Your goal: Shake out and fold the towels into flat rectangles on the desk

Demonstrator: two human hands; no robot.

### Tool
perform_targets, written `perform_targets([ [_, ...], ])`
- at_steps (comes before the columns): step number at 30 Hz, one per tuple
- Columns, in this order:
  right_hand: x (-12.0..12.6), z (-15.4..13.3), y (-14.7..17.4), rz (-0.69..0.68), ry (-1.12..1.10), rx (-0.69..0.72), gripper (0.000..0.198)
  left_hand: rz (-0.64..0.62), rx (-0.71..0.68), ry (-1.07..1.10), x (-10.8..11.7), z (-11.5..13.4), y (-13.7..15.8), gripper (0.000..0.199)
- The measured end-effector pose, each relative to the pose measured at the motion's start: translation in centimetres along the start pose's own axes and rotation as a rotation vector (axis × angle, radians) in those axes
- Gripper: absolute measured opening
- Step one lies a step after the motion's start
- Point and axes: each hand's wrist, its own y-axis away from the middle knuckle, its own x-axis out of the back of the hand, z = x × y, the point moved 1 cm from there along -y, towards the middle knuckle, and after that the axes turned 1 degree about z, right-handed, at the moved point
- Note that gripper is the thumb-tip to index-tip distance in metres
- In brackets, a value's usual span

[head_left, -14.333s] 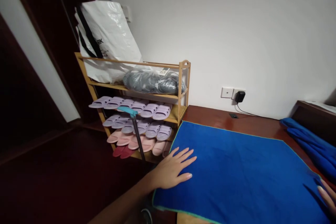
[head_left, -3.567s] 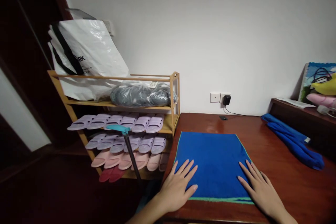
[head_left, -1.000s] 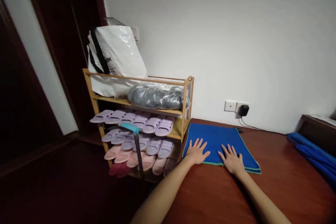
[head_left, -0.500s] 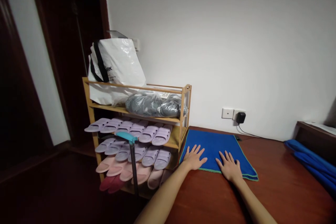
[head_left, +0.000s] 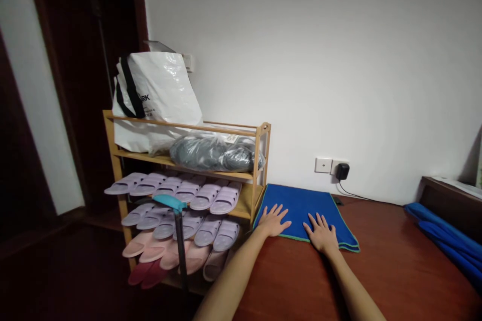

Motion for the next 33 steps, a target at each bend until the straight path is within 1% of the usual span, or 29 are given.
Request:
perform_targets([
  [4,-0.1,-0.2,0.1,0.065,-0.002,0.000,0.067,0.061,-0.009,-0.027,0.1,0.2,0.1,0.067],
  [9,0.5,-1.0,2.1,0.225,0.003,-0.022,0.067,0.268,0.028,-0.095,1.1,1.5,1.7,0.056],
  [11,0.8,-0.3,3.5,0.250,0.002,-0.020,0.065,0.313,0.058,-0.115,1.4,1.7,2.3,0.054],
  [12,0.9,0.6,4.3,0.252,0.001,-0.020,0.064,0.318,0.072,-0.120,1.4,1.6,2.6,0.054],
  [14,1.2,3.5,6.0,0.250,0.001,-0.040,0.063,0.313,0.088,-0.124,1.4,1.5,3.2,0.053],
  [17,1.9,9.7,9.1,0.245,0.005,-0.145,0.065,0.290,0.077,-0.117,1.2,1.2,4.1,0.053],
  [20,3.1,15.7,12.8,0.252,0.025,-0.246,0.067,0.269,0.049,-0.107,1.2,1.2,5.1,0.054],
  [23,4.9,20.6,16.2,0.292,0.075,-0.264,0.064,0.262,0.023,-0.101,1.3,1.7,6.4,0.056],
  [25,6.1,23.7,17.9,0.362,0.124,-0.276,0.062,0.260,-0.003,-0.101,1.4,2.0,7.3,0.057],
  [26,6.4,25.3,18.6,0.412,0.142,-0.308,0.062,0.261,-0.020,-0.101,1.5,2.2,7.7,0.057],
  [27,6.6,27.0,19.0,0.509,0.167,-0.375,0.063,0.266,-0.036,-0.100,1.5,2.3,8.1,0.056],
  [28,6.6,28.6,19.3,0.591,0.158,-0.471,0.066,0.270,-0.047,-0.099,1.5,2.4,8.4,0.056],
  [29,6.3,30.3,19.4,0.644,0.118,-0.577,0.069,0.272,-0.050,-0.096,1.6,2.5,8.7,0.056],
  [30,5.9,31.7,19.4,0.662,0.079,-0.640,0.071,0.273,-0.044,-0.093,1.6,2.5,8.9,0.056],
  [31,5.4,32.8,19.1,0.649,0.067,-0.660,0.073,0.273,-0.032,-0.089,1.6,2.6,9.1,0.056],
  [33,4.4,34.1,18.6,0.609,0.115,-0.622,0.071,0.271,-0.006,-0.078,1.7,2.6,9.3,0.057],
])
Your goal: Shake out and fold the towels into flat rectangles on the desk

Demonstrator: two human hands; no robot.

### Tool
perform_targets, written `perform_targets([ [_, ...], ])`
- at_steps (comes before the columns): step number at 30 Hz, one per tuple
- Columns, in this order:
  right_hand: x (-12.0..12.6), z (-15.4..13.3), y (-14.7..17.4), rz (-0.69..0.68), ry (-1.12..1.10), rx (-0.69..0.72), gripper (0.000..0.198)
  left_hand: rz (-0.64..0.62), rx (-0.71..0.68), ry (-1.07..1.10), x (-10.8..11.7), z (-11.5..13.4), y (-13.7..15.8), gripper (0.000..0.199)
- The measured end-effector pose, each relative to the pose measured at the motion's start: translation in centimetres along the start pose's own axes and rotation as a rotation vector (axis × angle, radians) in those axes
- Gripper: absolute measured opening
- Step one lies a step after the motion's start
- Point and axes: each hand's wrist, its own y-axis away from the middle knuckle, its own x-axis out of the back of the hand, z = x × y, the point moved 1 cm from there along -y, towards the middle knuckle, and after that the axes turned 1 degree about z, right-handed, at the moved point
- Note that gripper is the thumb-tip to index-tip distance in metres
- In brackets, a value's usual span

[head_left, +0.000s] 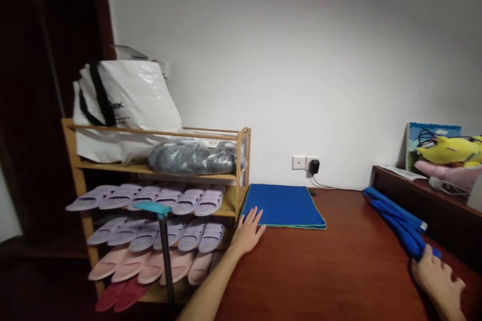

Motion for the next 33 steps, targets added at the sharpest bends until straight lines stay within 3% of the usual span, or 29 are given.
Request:
perform_targets([
  [2,-0.5,-0.3,0.4,0.007,0.068,0.127,0.061,0.001,0.011,0.008,0.2,0.0,0.1,0.057],
  [5,1.0,-2.5,3.0,0.001,0.081,0.350,0.046,0.002,0.003,0.015,0.5,0.1,0.3,0.056],
  [10,7.3,-9.6,11.1,-0.153,-0.094,0.638,0.046,0.044,-0.054,0.035,1.3,0.7,0.4,0.051],
  [13,11.0,-12.8,14.0,-0.245,-0.307,0.778,0.045,0.029,-0.121,0.048,2.5,2.5,1.0,0.047],
  [15,12.3,-13.5,13.7,-0.281,-0.394,0.801,0.044,0.011,-0.202,0.083,3.9,4.8,2.0,0.046],
  [17,12.1,-13.2,12.4,-0.290,-0.407,0.725,0.046,-0.022,-0.302,0.174,5.4,7.9,3.5,0.047],
  [20,9.9,-12.5,11.2,-0.334,-0.329,0.608,0.055,-0.135,-0.483,0.323,6.8,12.7,6.1,0.054],
  [23,8.0,-12.4,12.1,-0.390,-0.250,0.577,0.055,-0.254,-0.625,0.354,6.3,15.7,7.7,0.067],
  [25,8.2,-12.3,12.8,-0.413,-0.244,0.578,0.055,-0.254,-0.624,0.316,5.4,16.4,7.9,0.067],
  [28,10.4,-11.5,12.9,-0.526,-0.296,0.625,0.054,-0.196,-0.602,0.259,4.9,15.9,7.5,0.043],
  [31,12.9,-10.7,13.1,-0.634,-0.347,0.779,0.053,-0.190,-0.628,0.222,5.7,14.4,7.6,0.026],
  [33,13.7,-10.9,14.0,-0.632,-0.367,0.886,0.055,-0.172,-0.620,0.193,6.5,13.3,8.1,0.023],
])
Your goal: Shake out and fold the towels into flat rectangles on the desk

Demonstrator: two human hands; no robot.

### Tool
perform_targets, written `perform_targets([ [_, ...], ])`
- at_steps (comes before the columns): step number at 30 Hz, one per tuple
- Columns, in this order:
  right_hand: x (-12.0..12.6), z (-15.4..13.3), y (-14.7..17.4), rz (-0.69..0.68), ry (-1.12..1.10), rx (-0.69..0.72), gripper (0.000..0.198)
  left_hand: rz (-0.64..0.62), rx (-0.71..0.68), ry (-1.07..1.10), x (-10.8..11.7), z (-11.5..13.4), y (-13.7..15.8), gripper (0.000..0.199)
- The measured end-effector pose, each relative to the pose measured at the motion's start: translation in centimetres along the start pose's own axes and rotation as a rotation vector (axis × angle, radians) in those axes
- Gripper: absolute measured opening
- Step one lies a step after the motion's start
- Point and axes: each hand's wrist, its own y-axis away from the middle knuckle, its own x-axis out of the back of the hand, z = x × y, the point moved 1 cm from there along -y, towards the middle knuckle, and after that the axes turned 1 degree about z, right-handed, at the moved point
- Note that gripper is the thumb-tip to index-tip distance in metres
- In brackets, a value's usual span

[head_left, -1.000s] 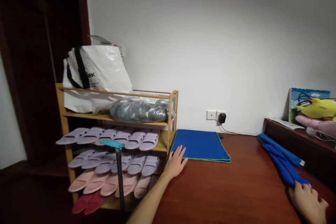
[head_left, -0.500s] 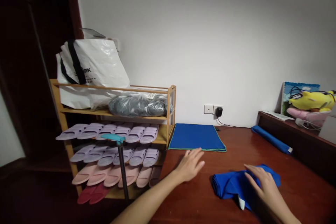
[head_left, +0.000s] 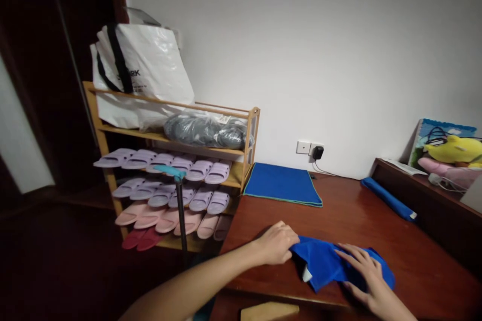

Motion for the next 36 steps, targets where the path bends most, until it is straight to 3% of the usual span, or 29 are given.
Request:
perform_targets([
  [4,-1.9,-3.8,-0.7,0.066,0.017,0.050,0.048,0.058,0.082,-0.178,0.8,-1.0,2.0,0.021],
  [8,-2.3,-8.2,-3.7,0.137,-0.124,0.044,0.040,0.078,0.235,-0.277,2.6,-3.0,1.4,0.026],
  [11,-1.3,-9.7,-6.4,0.157,-0.467,-0.090,0.045,0.122,0.386,-0.309,4.5,-4.5,0.1,0.035],
  [14,-0.7,-8.7,-8.2,0.198,-0.654,-0.239,0.054,0.183,0.453,-0.333,5.3,-4.7,0.2,0.048],
  [16,-0.9,-7.5,-8.5,0.175,-0.669,-0.270,0.059,0.212,0.397,-0.313,5.3,-3.6,1.0,0.048],
  [20,-1.2,-6.6,-7.9,0.028,-0.824,-0.248,0.063,0.201,0.092,-0.192,4.9,0.6,1.9,0.030],
  [23,-0.7,-7.5,-7.7,0.065,-0.990,-0.190,0.055,0.217,-0.067,-0.082,4.3,4.0,0.8,0.028],
  [26,-0.2,-8.0,-7.7,0.154,-1.016,-0.180,0.051,0.239,-0.050,-0.027,2.7,5.8,-0.6,0.031],
  [31,0.9,-6.3,-6.5,0.113,-1.007,-0.313,0.057,0.068,-0.045,0.029,-0.5,5.3,-0.4,0.043],
  [33,1.9,-5.4,-6.1,0.109,-1.029,-0.381,0.061,0.046,-0.059,0.077,-0.7,4.7,0.2,0.048],
  [36,3.5,-5.1,-6.0,0.242,-1.012,-0.429,0.067,0.106,0.021,0.140,0.4,3.7,0.8,0.047],
])
